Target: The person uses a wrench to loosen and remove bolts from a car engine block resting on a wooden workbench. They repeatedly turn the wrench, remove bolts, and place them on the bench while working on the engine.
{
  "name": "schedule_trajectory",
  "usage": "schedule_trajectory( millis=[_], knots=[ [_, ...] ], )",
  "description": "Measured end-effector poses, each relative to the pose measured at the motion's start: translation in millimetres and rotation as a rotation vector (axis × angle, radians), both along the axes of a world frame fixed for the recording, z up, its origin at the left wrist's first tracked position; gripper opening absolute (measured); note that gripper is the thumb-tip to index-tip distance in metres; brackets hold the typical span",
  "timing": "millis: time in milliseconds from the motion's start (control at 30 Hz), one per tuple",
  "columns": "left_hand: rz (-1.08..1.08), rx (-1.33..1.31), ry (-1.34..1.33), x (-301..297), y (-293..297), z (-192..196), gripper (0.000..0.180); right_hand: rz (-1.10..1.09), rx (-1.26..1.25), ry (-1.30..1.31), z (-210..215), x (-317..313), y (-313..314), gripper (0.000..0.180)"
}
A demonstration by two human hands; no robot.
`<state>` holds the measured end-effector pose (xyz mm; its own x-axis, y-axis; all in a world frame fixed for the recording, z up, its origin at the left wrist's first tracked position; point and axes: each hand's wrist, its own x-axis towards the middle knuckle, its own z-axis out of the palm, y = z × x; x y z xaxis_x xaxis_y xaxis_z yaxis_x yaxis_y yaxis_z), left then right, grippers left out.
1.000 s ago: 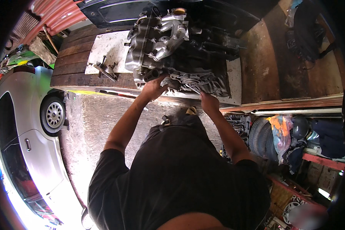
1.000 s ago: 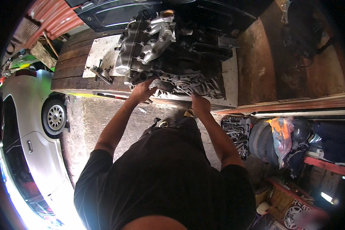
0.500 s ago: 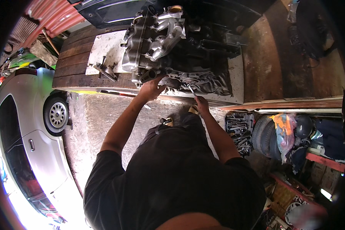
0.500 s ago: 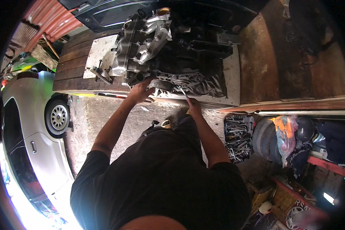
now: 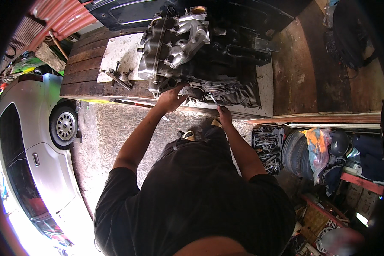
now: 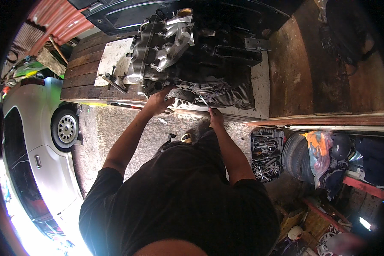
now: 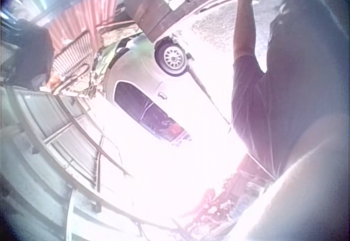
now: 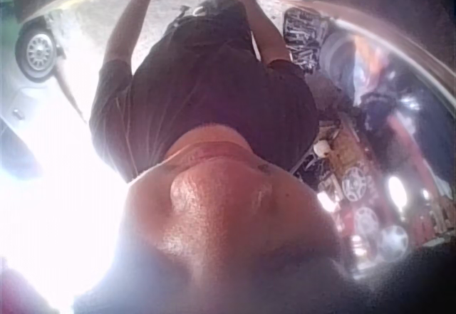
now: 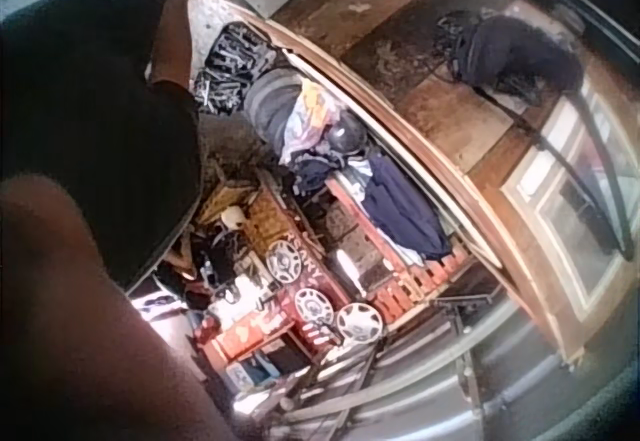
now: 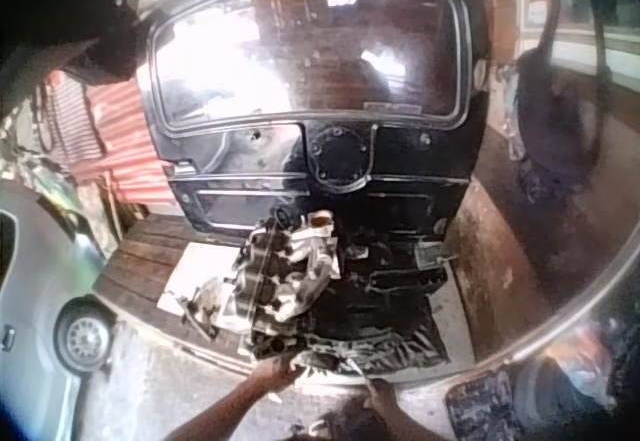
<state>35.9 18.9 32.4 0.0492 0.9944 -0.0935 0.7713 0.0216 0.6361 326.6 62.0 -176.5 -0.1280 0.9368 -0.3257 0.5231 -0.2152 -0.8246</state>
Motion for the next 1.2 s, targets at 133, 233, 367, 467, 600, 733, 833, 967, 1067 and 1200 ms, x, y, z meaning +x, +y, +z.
schedule_trajectory(
  millis=[133,233,367,467,600,733,833,967,1067,1200],
  knots=[
    [-0.001,-0.047,-0.037,1.5,3.2,0.8,0.049,0.005,0.042,-0.291,-10.3,4.3,4.6,0.053],
    [-0.003,-0.076,-0.027,-0.4,0.2,3.7,0.050,-0.013,0.158,-0.595,24.4,-7.5,-3.4,0.054],
    [-0.014,0.034,-0.008,-4.3,0.8,-12.3,0.052,0.140,0.306,-0.738,82.7,-0.1,-0.1,0.055],
    [-0.034,0.040,-0.026,-4.5,2.8,-14.6,0.051,0.276,0.376,-0.842,86.6,13.9,14.6,0.052],
    [-0.046,0.024,-0.058,-5.1,2.8,-12.3,0.051,0.441,0.479,-0.902,132.1,13.2,33.1,0.049],
    [-0.056,0.070,-0.056,-4.3,1.0,-5.0,0.051,0.599,0.485,-0.909,166.1,2.1,50.4,0.040],
    [-0.040,0.076,-0.041,-4.9,2.2,-10.6,0.052,0.705,0.505,-0.962,170.4,-6.9,48.5,0.024],
    [-0.030,0.010,-0.043,-3.7,0.8,-3.7,0.053,0.775,0.555,-1.043,201.6,-34.7,25.6,0.015],
    [-0.038,-0.013,-0.065,-5.5,1.9,-6.1,0.055,0.789,0.559,-1.034,204.8,-40.4,28.9,0.015],
    [-0.039,0.068,-0.050,-6.3,0.3,-9.2,0.053,0.745,0.444,-0.961,224.1,-27.8,33.8,0.022]
  ],
)
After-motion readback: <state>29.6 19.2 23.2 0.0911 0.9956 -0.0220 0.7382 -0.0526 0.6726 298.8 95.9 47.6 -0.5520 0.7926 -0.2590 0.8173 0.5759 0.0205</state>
